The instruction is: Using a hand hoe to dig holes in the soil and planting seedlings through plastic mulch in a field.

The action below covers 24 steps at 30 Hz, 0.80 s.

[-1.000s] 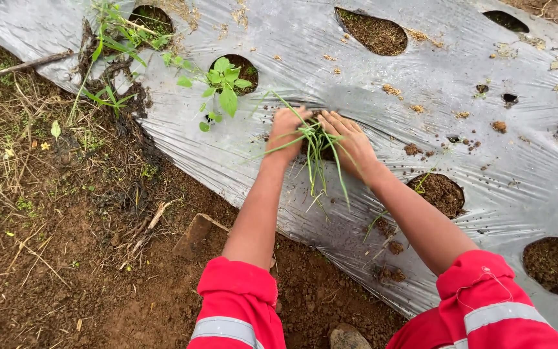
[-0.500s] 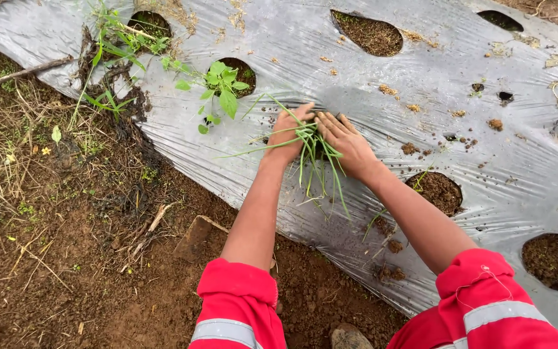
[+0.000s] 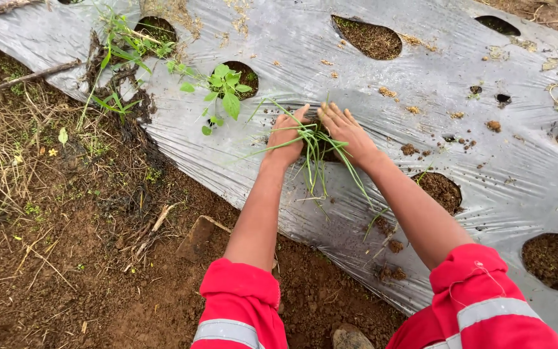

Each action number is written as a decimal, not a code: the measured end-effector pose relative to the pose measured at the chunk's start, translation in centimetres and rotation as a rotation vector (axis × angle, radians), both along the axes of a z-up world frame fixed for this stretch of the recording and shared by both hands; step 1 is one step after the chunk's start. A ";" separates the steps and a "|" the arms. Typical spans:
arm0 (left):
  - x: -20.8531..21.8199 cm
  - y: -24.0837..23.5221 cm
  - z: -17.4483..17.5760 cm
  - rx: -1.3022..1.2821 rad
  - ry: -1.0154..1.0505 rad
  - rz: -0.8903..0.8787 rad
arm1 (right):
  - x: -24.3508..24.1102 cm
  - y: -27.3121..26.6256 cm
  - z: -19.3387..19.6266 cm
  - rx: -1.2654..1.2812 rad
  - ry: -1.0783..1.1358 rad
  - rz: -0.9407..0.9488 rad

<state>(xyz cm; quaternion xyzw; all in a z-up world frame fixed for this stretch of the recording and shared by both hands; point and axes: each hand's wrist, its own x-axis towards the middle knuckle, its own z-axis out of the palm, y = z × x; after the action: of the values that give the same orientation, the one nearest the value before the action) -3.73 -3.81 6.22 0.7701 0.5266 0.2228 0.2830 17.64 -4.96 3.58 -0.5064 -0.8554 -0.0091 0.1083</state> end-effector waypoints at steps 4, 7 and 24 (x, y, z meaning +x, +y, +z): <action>-0.6 0.4 -2.3 0.102 -0.017 0.000 | 0.0 0.3 -1.3 0.075 -0.086 0.069; -1.4 -0.6 -1.4 0.170 -0.048 0.009 | 0.7 -0.4 -1.8 0.102 -0.097 0.101; -1.3 -0.2 -4.5 0.347 0.298 -0.154 | 2.4 -2.7 -3.1 0.317 -0.069 0.145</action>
<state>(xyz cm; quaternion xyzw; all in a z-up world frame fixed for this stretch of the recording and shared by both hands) -5.06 -3.98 1.71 0.8694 0.4561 0.1715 0.0816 20.07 -7.66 0.51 -0.4196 -0.8806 -0.1533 0.1579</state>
